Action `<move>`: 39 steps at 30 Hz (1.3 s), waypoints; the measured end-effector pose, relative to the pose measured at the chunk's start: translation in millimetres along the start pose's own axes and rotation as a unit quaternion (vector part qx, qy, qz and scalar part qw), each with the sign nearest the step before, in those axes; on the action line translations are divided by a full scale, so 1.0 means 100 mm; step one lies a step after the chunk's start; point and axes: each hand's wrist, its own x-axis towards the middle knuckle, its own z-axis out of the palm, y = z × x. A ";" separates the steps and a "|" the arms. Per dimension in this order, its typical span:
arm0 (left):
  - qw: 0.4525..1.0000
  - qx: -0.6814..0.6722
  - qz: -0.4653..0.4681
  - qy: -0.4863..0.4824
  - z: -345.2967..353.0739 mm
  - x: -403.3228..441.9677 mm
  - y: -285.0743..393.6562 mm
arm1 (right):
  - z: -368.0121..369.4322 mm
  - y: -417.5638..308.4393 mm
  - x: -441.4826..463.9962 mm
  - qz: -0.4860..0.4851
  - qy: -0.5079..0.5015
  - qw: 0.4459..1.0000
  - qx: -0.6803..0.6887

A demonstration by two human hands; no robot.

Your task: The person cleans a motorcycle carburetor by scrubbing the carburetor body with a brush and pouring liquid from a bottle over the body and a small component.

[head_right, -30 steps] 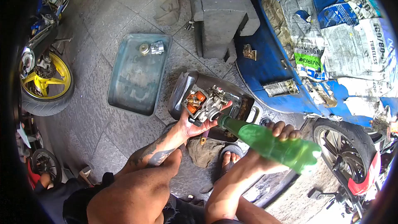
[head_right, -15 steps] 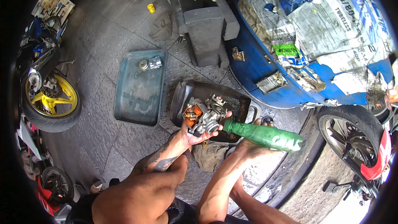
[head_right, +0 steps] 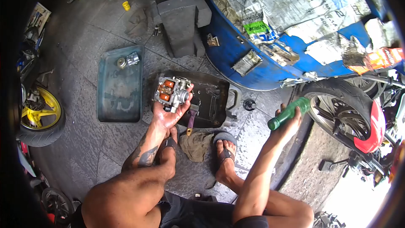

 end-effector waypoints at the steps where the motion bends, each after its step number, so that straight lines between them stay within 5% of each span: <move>1: 1.000 0.012 0.010 0.017 -0.06 0.00 0.04 | -0.10 0.00 0.17 0.001 0.019 0.997 -0.079; 5: 1.000 0.008 0.016 0.024 -0.08 -0.01 0.04 | -0.47 -0.09 0.66 0.025 -0.126 0.895 -0.428; 8: 0.999 0.020 0.021 0.033 -0.07 -0.03 0.03 | -0.62 -0.31 0.95 0.009 -0.241 0.644 -0.726; 9: 0.999 0.021 0.024 0.041 -0.06 -0.03 0.03 | -0.53 -0.41 0.88 0.008 -0.242 0.644 -0.726; 11: 0.999 0.021 0.011 0.034 -0.06 -0.04 0.04 | -0.28 -0.53 0.72 -0.034 -0.394 0.321 -0.861; 13: 0.997 0.042 0.018 0.061 0.01 -0.07 0.03 | -0.16 -0.49 0.59 -0.016 -0.401 0.288 -0.869; 16: 0.996 0.036 0.025 0.073 0.02 -0.07 0.04 | -0.10 -0.39 0.48 -0.028 -0.415 0.108 -0.903; 22: 0.997 0.022 0.043 0.068 0.03 -0.10 0.07 | -0.06 -0.25 0.41 -0.049 -0.429 0.033 -0.901; 29: 0.994 0.064 0.048 0.077 0.00 -0.08 0.04 | -0.21 -0.25 0.48 -0.119 -0.444 0.035 -0.887; 39: 0.984 0.112 0.076 0.115 0.08 -0.07 -0.06 | -0.23 -0.47 0.42 -0.117 -0.456 0.134 -0.872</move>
